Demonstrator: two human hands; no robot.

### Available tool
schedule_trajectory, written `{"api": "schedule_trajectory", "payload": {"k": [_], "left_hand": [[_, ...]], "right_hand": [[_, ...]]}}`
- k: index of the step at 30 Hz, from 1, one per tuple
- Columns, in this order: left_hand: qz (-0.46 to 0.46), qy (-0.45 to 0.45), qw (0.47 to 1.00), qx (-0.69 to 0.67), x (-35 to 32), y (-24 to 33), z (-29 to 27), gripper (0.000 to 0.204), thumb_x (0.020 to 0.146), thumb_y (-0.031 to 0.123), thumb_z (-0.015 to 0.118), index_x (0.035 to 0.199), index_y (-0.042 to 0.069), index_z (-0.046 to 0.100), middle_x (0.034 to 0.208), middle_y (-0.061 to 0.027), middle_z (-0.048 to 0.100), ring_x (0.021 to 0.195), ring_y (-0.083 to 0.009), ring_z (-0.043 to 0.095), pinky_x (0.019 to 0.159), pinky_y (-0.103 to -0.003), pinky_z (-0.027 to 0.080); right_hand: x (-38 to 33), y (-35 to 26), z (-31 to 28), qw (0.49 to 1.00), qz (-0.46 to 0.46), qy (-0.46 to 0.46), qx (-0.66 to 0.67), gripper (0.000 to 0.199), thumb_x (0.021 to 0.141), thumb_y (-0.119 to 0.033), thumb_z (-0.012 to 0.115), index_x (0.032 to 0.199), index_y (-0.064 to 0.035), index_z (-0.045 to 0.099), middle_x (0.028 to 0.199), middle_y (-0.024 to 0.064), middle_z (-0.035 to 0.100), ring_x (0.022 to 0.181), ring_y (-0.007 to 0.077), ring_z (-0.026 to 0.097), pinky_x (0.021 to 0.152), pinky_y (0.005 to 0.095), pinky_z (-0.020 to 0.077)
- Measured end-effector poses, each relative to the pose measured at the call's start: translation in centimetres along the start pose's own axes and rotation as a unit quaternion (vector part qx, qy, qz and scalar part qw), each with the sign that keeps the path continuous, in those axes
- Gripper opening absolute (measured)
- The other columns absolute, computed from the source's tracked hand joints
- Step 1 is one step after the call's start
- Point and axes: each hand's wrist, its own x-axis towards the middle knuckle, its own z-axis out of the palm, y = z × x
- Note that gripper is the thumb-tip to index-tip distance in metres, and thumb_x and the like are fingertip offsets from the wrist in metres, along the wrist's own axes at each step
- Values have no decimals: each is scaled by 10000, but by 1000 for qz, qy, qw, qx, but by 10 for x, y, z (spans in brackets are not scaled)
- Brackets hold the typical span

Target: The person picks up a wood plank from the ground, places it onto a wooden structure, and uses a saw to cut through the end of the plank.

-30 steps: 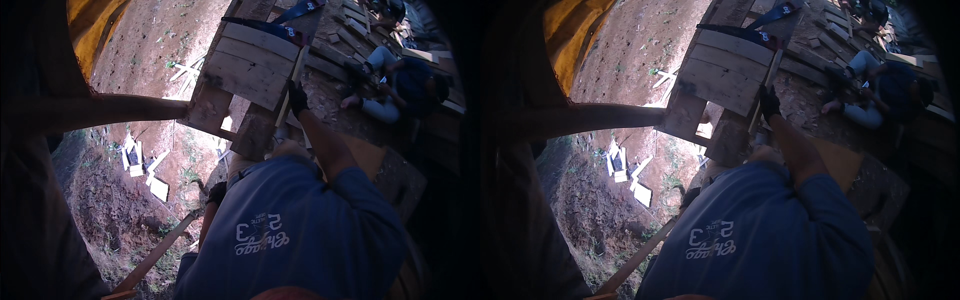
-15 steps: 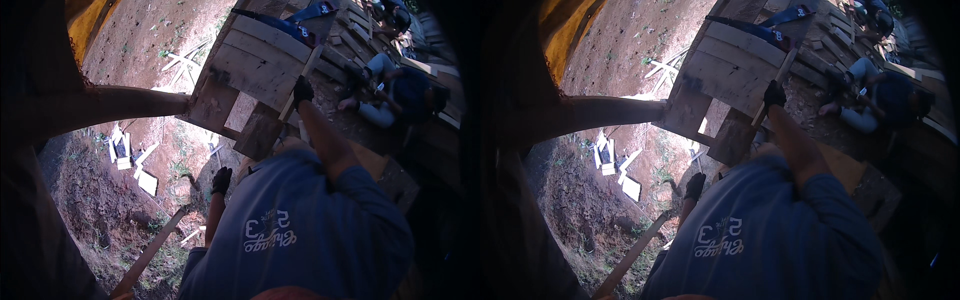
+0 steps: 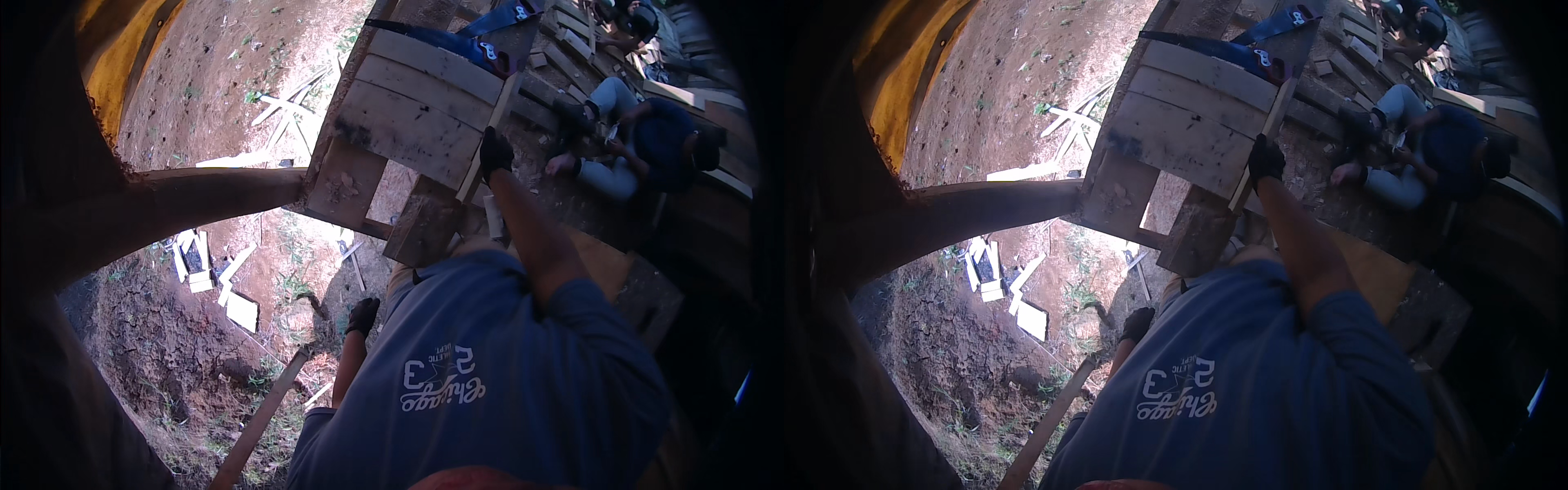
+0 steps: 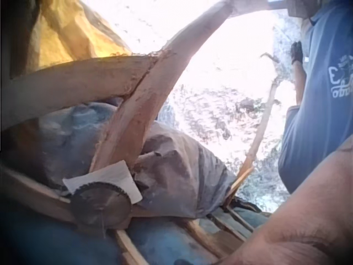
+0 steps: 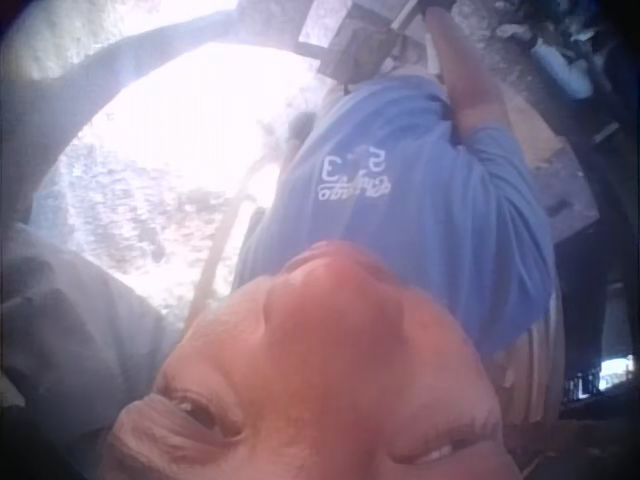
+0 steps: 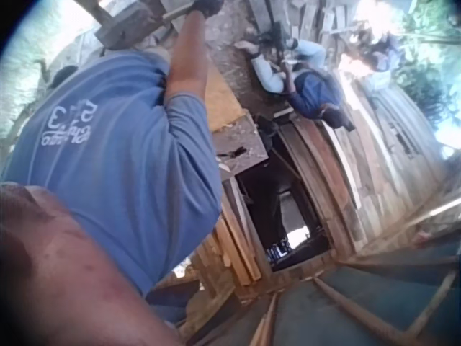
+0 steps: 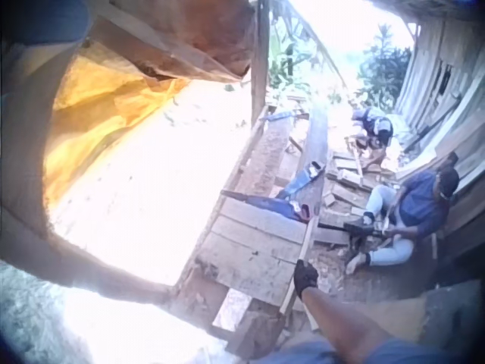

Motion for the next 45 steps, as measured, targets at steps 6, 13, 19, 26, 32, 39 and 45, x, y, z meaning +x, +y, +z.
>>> {"api": "schedule_trajectory", "payload": {"k": [6, 13, 19, 26, 32, 39, 45], "left_hand": [[1, 19, 999, -32, 2, 29, -38, 653, 982, 585, 564, 1391, 88, 676, 1429, -200, 652, 1360, -394, 580, 1147, -497, 433], [32, 4, 999, 20, 17, 3, -14, 665, 993, 596, 561, 1413, 90, 660, 1449, -195, 641, 1380, -381, 569, 1172, -486, 415], [-4, -6, 1000, 20, -6, -3, -12, 652, 992, 575, 561, 1415, 88, 658, 1447, -187, 643, 1372, -376, 575, 1162, -482, 426], [-61, 1, 998, -8, -48, 58, -21, 565, 979, 593, 481, 1217, 139, 719, 1329, -197, 687, 1275, -429, 610, 1066, -544, 459], [-63, 31, 997, -34, -43, 65, -2, 548, 984, 585, 463, 1209, 157, 722, 1320, -205, 687, 1256, -450, 612, 1043, -559, 464], [-75, 50, 994, -59, -52, 42, 45, 548, 995, 575, 452, 1226, 155, 719, 1333, -211, 681, 1257, -455, 611, 1049, -561, 465], [-95, 49, 991, -74, -68, 37, 68, 552, 997, 574, 450, 1232, 153, 718, 1339, -214, 678, 1261, -455, 609, 1052, -560, 465]], "right_hand": [[3, -3, 5, 999, 33, 24, -3, 754, 985, -640, 506, 1431, -41, 611, 1433, 276, 615, 1364, 452, 560, 1150, 524, 435], [24, 8, 3, 998, -34, 35, -29, 795, 991, -665, 484, 1426, -12, 604, 1395, 289, 637, 1354, 455, 569, 1145, 532, 437], [22, 7, -5, 999, -41, -5, -16, 775, 956, -629, 578, 1448, -31, 588, 1377, 282, 652, 1333, 446, 590, 1123, 520, 461], [-20, 26, -14, 987, -116, -102, 38, 736, 947, -524, 688, 1487, -45, 546, 1361, 239, 679, 1287, 402, 640, 1066, 471, 508], [-28, 36, -19, 987, -111, -117, -22, 793, 951, -521, 684, 1552, -53, 461, 1394, 263, 652, 1313, 430, 613, 1092, 503, 486], [-28, 39, -20, 980, -158, -119, -37, 842, 905, -592, 682, 1543, -92, 454, 1330, 293, 670, 1258, 464, 636, 1061, 532, 499], [-37, 46, -27, 965, -178, -190, -13, 771, 930, -582, 673, 1483, -66, 524, 1364, 259, 667, 1283, 454, 622, 1094, 514, 478]]}}
